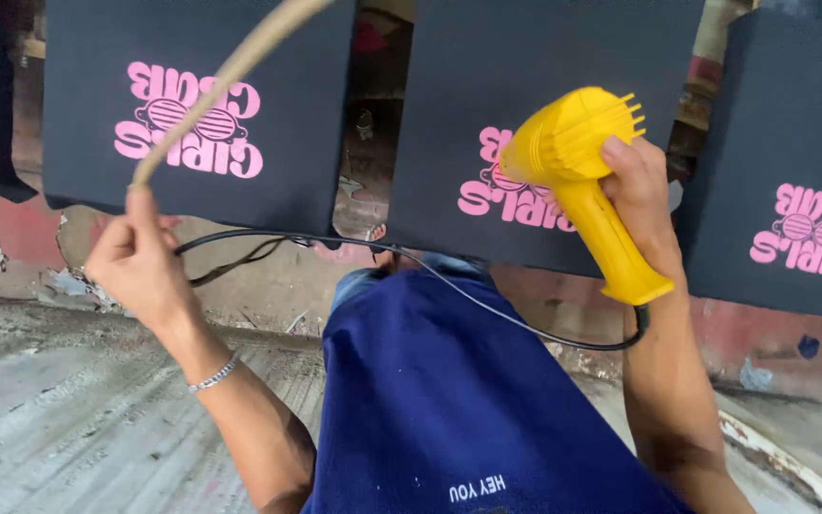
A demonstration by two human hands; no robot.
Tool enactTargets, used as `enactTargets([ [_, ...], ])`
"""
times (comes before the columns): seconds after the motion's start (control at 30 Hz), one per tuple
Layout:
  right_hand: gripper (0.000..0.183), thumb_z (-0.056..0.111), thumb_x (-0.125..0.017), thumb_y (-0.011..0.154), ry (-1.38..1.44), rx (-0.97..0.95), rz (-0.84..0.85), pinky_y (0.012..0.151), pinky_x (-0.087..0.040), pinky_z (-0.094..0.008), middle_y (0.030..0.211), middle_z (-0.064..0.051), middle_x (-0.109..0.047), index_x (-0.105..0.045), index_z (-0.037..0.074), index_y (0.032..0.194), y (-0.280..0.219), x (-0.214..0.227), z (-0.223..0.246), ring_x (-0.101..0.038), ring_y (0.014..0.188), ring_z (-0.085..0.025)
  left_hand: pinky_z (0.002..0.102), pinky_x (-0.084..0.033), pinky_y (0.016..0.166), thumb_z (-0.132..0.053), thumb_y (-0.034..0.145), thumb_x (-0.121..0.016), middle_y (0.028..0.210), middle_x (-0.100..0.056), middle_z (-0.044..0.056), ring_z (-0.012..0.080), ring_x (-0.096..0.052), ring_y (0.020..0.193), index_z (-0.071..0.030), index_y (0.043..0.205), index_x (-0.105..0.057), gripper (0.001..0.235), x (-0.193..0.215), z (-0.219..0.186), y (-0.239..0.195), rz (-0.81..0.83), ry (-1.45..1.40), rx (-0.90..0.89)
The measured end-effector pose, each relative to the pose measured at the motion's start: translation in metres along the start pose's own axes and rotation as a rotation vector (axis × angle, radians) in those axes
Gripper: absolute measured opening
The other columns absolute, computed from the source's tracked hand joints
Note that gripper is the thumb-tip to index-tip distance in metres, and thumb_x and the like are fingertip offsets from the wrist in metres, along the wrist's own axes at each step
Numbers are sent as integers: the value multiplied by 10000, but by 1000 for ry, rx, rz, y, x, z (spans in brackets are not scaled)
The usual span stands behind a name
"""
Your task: Using a handheld heat gun to dry ink on screen-printed fabric panels.
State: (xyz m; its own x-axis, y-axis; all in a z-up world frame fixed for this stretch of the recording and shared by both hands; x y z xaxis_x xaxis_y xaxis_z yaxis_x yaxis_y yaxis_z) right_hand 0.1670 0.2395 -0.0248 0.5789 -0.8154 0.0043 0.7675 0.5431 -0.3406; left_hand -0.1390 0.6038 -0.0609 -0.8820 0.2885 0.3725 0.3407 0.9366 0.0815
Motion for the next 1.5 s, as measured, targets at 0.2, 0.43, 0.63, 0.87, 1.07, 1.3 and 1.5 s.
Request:
enactTargets([
  [0.2, 470, 552, -563, 982, -52, 104, -99, 810, -542, -240, 1116, 13, -691, -619, 156, 1229, 15, -24, 3, -693, 947, -108, 226, -305, 473, -231, 1222, -674, 632, -540, -2, 50, -429, 526, -73, 811, -675, 440, 32, 45, 44, -60, -39, 61],
  [0.43, 516, 567, -636, 914, 62, -7, -174, 893, -584, -249, 1189, -3, -691, -632, 164, 1235, 13, -32, 9, -719, 1079, -145, 265, -315, 558, -139, 1226, -659, 700, -572, 63, 100, -451, 605, -20, 806, -619, 438, 44, 55, 60, -15, -31, -6],
  [0.63, 538, 616, -565, 939, -108, 69, -227, 823, -561, -228, 1126, 12, -665, -601, 166, 1231, 7, -33, 24, -698, 981, -116, 236, -258, 439, -220, 1164, -666, 656, -541, 34, 76, -446, 568, -21, 866, -677, 359, 40, 57, 70, 6, -34, 76],
  [0.87, 643, 678, -566, 926, -74, 122, -184, 964, -579, -253, 1301, -11, -646, -553, 181, 1334, 22, -46, 26, -697, 1183, -162, 235, -313, 437, -365, 1144, -730, 702, -611, 72, 88, -469, 546, -24, 875, -674, 437, 30, 62, 79, 90, -75, 42],
  [1.07, 624, 646, -559, 914, -93, 7, -148, 865, -615, -240, 1218, -34, -683, -584, 158, 1303, 9, -50, 35, -739, 1065, -158, 237, -285, 433, -393, 1117, -711, 668, -552, 48, 89, -453, 550, -26, 868, -666, 446, 24, 61, 78, 101, -117, 60],
  [1.3, 704, 716, -510, 940, -212, 149, -184, 955, -575, -265, 1313, -49, -612, -512, 160, 1372, 12, -39, 33, -680, 1178, -183, 234, -294, 424, -276, 1147, -670, 675, -558, 59, 89, -477, 560, -28, 851, -642, 387, 20, 69, 74, 117, -139, 62],
  [1.5, 650, 698, -579, 924, -17, 142, -171, 964, -567, -244, 1245, 4, -646, -563, 190, 1329, 20, -40, 23, -686, 1156, -139, 223, -328, 429, -232, 1117, -678, 699, -604, 54, 75, -480, 561, -35, 852, -669, 331, 14, 56, 69, 148, -97, 88],
])
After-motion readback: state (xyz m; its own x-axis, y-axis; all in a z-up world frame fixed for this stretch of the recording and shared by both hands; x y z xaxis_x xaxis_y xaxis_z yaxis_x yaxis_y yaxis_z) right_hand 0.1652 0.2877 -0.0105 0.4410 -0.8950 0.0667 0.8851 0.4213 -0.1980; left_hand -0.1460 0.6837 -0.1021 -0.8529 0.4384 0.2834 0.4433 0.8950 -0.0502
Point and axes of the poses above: each hand's wrist, its own y-axis towards the middle knuckle, its own x-axis out of the back of the hand, z = x × y, the point moved 3 cm from there along y, towards the middle knuckle
